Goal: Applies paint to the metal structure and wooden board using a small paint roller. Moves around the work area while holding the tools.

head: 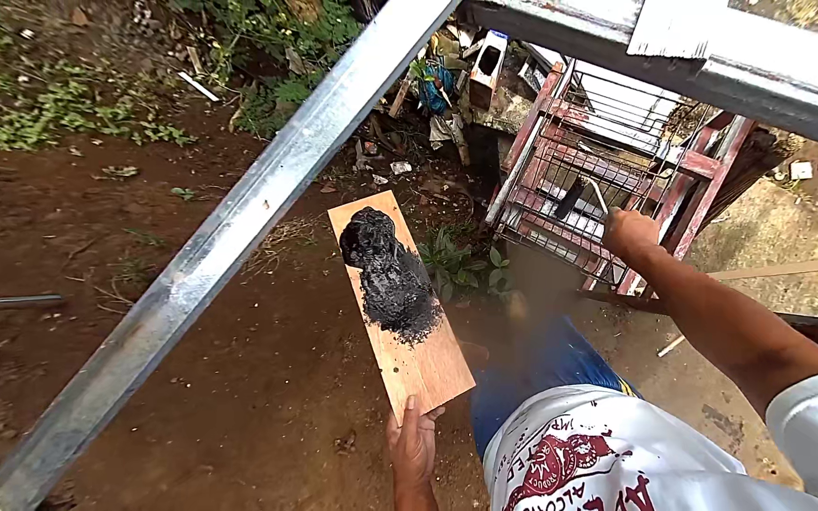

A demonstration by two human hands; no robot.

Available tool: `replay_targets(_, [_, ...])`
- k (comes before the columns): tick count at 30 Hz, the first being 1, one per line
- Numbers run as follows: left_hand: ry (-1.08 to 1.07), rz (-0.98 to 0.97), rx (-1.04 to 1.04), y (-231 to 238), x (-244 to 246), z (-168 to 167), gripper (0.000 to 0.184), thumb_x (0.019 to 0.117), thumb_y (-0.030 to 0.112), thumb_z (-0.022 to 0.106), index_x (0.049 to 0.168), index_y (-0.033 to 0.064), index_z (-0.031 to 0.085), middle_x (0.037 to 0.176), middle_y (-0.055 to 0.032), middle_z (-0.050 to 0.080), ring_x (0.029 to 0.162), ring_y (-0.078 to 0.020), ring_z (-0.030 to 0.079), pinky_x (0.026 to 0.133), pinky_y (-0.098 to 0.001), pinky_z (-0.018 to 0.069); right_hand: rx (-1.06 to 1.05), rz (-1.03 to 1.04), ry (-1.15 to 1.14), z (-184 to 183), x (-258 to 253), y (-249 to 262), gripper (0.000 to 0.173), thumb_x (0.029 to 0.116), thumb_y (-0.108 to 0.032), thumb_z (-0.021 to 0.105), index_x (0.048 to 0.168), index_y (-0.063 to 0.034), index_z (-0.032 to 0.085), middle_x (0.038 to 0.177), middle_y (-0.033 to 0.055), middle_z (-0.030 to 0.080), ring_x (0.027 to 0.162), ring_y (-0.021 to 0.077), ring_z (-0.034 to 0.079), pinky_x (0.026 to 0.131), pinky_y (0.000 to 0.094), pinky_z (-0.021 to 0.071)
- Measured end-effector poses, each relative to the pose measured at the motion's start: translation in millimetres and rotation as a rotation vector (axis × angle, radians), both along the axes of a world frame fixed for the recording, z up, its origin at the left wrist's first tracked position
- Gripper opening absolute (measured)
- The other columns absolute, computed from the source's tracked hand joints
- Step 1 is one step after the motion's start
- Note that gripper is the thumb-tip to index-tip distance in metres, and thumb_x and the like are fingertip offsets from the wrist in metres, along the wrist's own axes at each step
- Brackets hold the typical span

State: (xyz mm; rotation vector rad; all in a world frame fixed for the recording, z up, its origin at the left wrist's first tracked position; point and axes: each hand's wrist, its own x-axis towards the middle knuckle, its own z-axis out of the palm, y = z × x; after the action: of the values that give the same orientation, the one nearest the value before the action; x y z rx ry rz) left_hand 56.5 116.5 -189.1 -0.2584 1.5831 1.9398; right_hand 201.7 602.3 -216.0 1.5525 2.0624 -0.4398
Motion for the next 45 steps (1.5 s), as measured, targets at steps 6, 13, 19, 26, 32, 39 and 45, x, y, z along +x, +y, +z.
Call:
replay_targets(6, [-0.022, -0.004, 0.032, 5, 4, -3, 0.042, 0.0998, 0.023, 0.063, 0.133, 0.0018, 0.048, 0.111, -0.0169, 0.072, 0.088, -0.0263, 0.076, 0.069, -0.0415, 0.0654, -0.006, 0.002, -0.043, 3, 23, -8, 0.036, 0.1073, -0.032, 0.043, 0.12, -0.0049, 0.064, 0.11, 0.0301, 0.069, 0.103, 0.0522, 0.068, 0.078, 0.0718, 0.052])
replay_targets(13, [-0.024, -0.026, 0.015, 14, -2, -6, 0.042, 0.1009, 0.023, 0.06, 0.134, 0.0019, 0.047, 0.11, -0.0151, 0.073, 0.086, -0.025, 0.076, 0.067, -0.0403, 0.0654, -0.012, -0.006, -0.053, 7, 12, 5, 0.034, 0.105, -0.031, 0.046, 0.112, -0.0058, 0.067, 0.111, 0.0273, 0.07, 0.103, 0.0492, 0.069, 0.077, 0.0703, 0.0527])
replay_targets(19, [-0.022, -0.053, 0.018, 20, -3, -5, 0.041, 0.1011, 0.021, 0.059, 0.134, 0.0008, 0.046, 0.11, -0.016, 0.072, 0.086, -0.0256, 0.076, 0.067, -0.0404, 0.0653, -0.046, -0.002, -0.084, 0, 18, 5, 0.027, 0.0999, -0.025, 0.055, 0.113, -0.004, 0.067, 0.112, 0.0282, 0.069, 0.103, 0.05, 0.068, 0.076, 0.0711, 0.0525])
replay_targets(26, [-0.028, -0.047, 0.03, 24, -6, -5, 0.04, 0.0997, 0.023, 0.063, 0.131, 0.0012, 0.05, 0.11, -0.0161, 0.073, 0.085, -0.0255, 0.076, 0.067, -0.0395, 0.0652, -0.055, -0.056, -0.041, 4, 16, 4, 0.038, 0.1069, -0.034, 0.044, 0.114, -0.0044, 0.068, 0.114, 0.0276, 0.069, 0.107, 0.0489, 0.068, 0.081, 0.0718, 0.0523])
replay_targets(32, [-0.055, -0.101, 0.075, 35, -10, -4, 0.038, 0.1006, 0.021, 0.06, 0.13, 0.0001, 0.05, 0.109, -0.0165, 0.073, 0.085, -0.0245, 0.076, 0.068, -0.0381, 0.0649, -0.032, -0.124, 0.342, 43, 24, -12, 0.042, 0.1104, -0.029, 0.041, 0.097, 0.0001, 0.068, 0.094, 0.0269, 0.069, 0.094, 0.0471, 0.067, 0.079, 0.0697, 0.0491])
replay_targets(39, [-0.064, -0.253, 0.138, 62, -19, -5, 0.038, 0.101, 0.021, 0.06, 0.129, -0.0026, 0.05, 0.107, -0.0153, 0.074, 0.085, -0.0242, 0.076, 0.072, -0.04, 0.0645, -0.351, -0.179, 1.068, 92, -18, -91, 0.029, 0.1092, -0.021, 0.04, 0.107, -0.0066, 0.064, 0.06, -0.0002, 0.045, 0.047, 0.0112, 0.043, 0.046, 0.0293, 0.0405])
replay_targets(45, [-0.063, -0.335, 0.171, 75, -25, -2, 0.04, 0.0996, 0.025, 0.066, 0.128, -0.0018, 0.054, 0.107, -0.0158, 0.074, 0.086, -0.0246, 0.075, 0.074, -0.0404, 0.0643, -0.454, -0.36, 1.101, 82, -69, -99, 0.033, 0.1119, -0.023, 0.041, 0.098, -0.0052, 0.064, 0.058, -0.0006, 0.04, 0.045, 0.009, 0.035, 0.045, 0.0261, 0.0337])
